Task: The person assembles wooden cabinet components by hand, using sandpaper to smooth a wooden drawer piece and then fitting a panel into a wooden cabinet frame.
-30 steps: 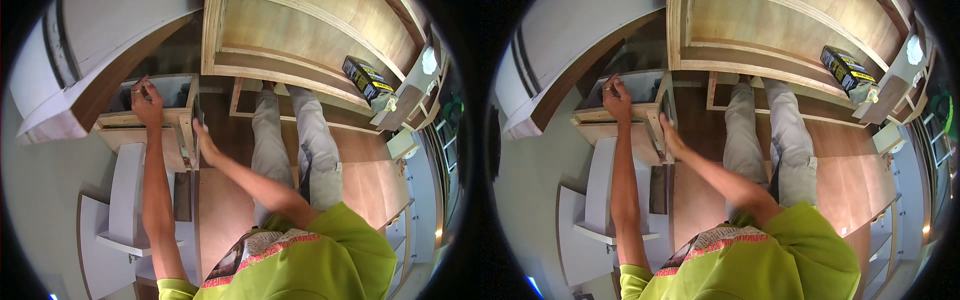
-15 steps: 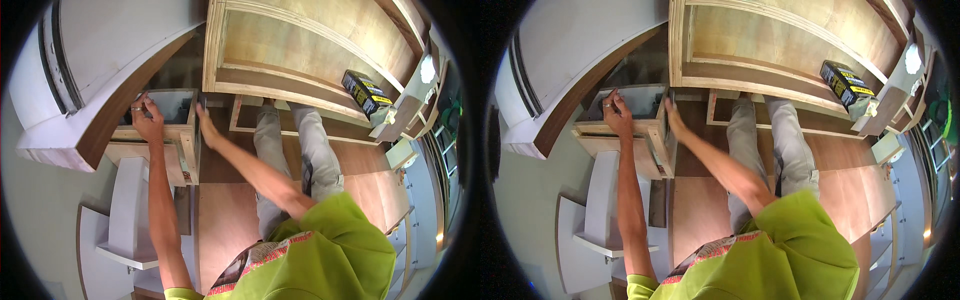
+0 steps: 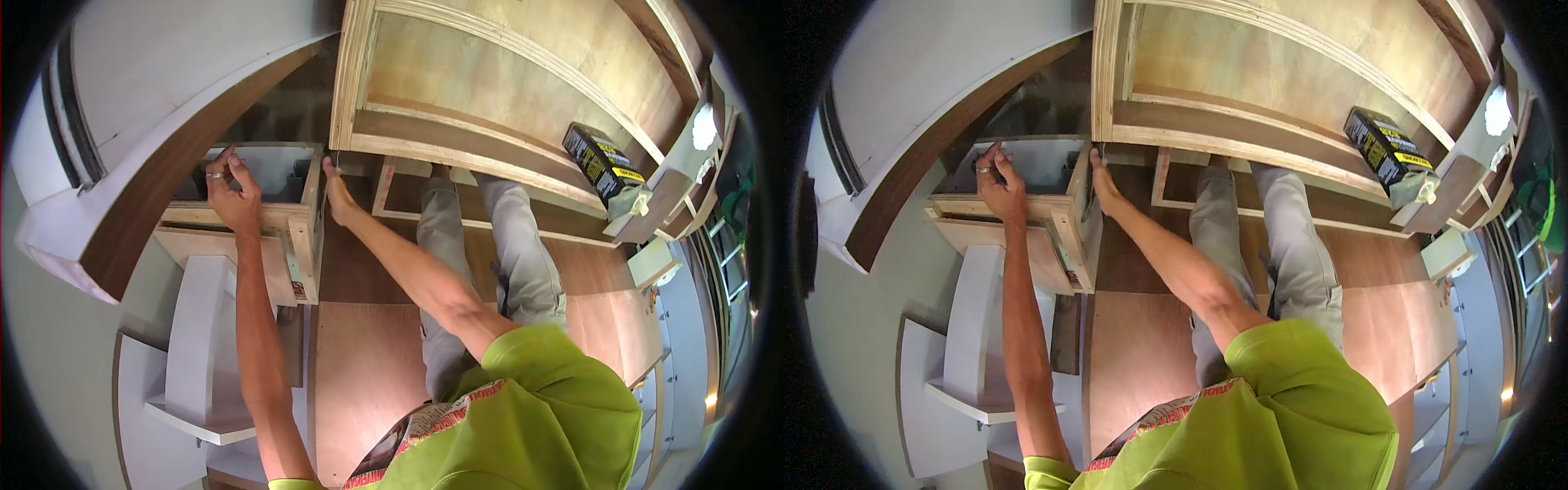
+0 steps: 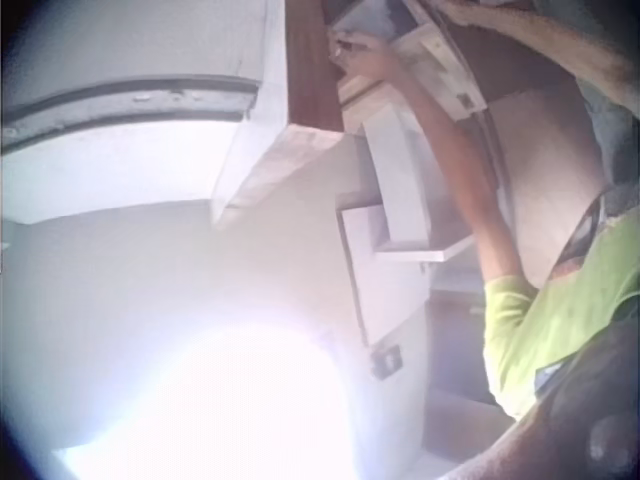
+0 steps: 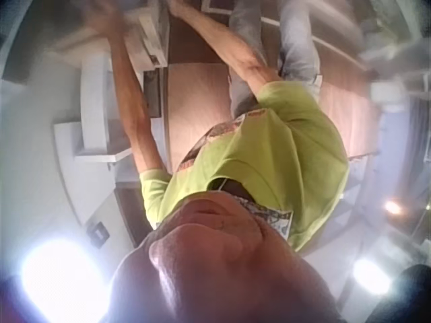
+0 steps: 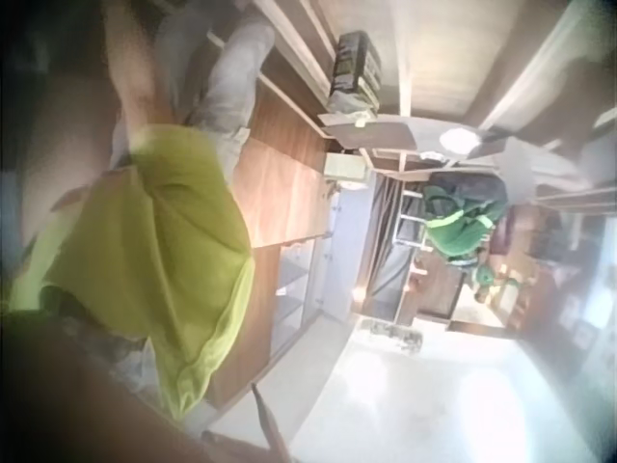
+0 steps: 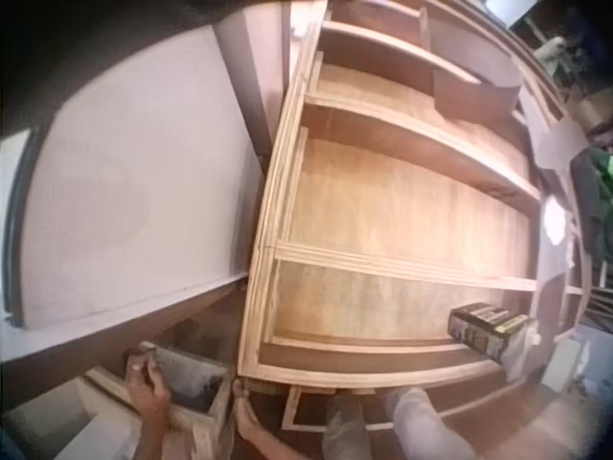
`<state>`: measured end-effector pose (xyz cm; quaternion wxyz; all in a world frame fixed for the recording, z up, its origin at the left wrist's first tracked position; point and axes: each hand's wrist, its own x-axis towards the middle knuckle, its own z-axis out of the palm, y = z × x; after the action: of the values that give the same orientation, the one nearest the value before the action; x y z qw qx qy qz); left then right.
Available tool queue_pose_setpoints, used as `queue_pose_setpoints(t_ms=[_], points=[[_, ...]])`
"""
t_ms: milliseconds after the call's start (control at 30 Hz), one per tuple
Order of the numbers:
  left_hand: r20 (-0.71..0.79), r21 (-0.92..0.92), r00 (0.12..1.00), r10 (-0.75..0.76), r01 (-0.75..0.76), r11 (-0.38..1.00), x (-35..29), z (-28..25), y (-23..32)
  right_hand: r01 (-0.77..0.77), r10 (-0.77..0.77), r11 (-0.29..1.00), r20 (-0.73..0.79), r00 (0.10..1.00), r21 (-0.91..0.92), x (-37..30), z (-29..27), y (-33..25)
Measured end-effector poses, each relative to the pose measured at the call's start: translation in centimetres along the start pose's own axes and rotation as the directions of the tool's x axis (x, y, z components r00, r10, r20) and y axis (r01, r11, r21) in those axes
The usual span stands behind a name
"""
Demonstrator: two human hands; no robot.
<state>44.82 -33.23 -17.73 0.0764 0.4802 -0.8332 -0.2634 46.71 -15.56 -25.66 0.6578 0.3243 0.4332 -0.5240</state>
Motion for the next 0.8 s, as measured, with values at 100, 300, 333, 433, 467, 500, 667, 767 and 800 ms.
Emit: queue_pose_setpoints(t_ms=[100,300,333,433,467,500,667,767,800], points=[[-0.047,-0.004,0.999,0.018,-0.018,1.000,0.1,0.4,-1.5,0.034,-0.032,0.998,0.032,0.999,-0.057,-4.4,0.9,-0.5],[-0.037,0.005,0.999,0.001,-0.001,1.000,0.1,0.1,-0.1,-0.385,0.397,0.908,-0.044,0.917,0.163,-1.1,0.7,-3.9],[-0.042,-0.001,0.999,0.003,-0.003,1.000,0.1,0.1,-0.2,-0.208,0.211,0.975,-0.043,0.976,0.073,-0.7,0.6,-2.6],[-0.031,0.060,0.999,0.016,-0.014,0.998,-0.1,0.0,-0.3,0.068,-0.074,0.995,-0.094,0.993,-0.067,-4.5,1.7,2.4],[-0.029,0.061,1.000,-0.008,0.010,0.998,-0.4,-0.3,0.0,0.061,-0.065,0.997,-0.105,0.992,-0.044,-4.7,1.9,2.6],[-0.028,0.063,0.999,-0.034,0.036,0.997,-0.6,-0.5,0.5,0.046,-0.048,0.999,-0.120,0.992,-0.022,-5.3,2.1,3.0],[-0.093,-0.019,0.996,-0.003,0.001,1.000,-0.1,0.4,-0.3,-0.143,0.133,0.966,0.061,0.989,0.216,-1.1,0.1,0.6],[-0.062,0.013,0.998,-0.025,0.026,1.000,-0.7,-0.2,-0.1,-0.091,0.093,0.995,-0.034,0.995,0.037,-5.5,0.8,6.4],[-0.060,0.029,0.997,-0.038,0.039,0.999,-1.1,-0.5,0.3,-0.134,0.140,0.984,-0.044,0.989,0.114,-4.5,-0.2,7.3]])
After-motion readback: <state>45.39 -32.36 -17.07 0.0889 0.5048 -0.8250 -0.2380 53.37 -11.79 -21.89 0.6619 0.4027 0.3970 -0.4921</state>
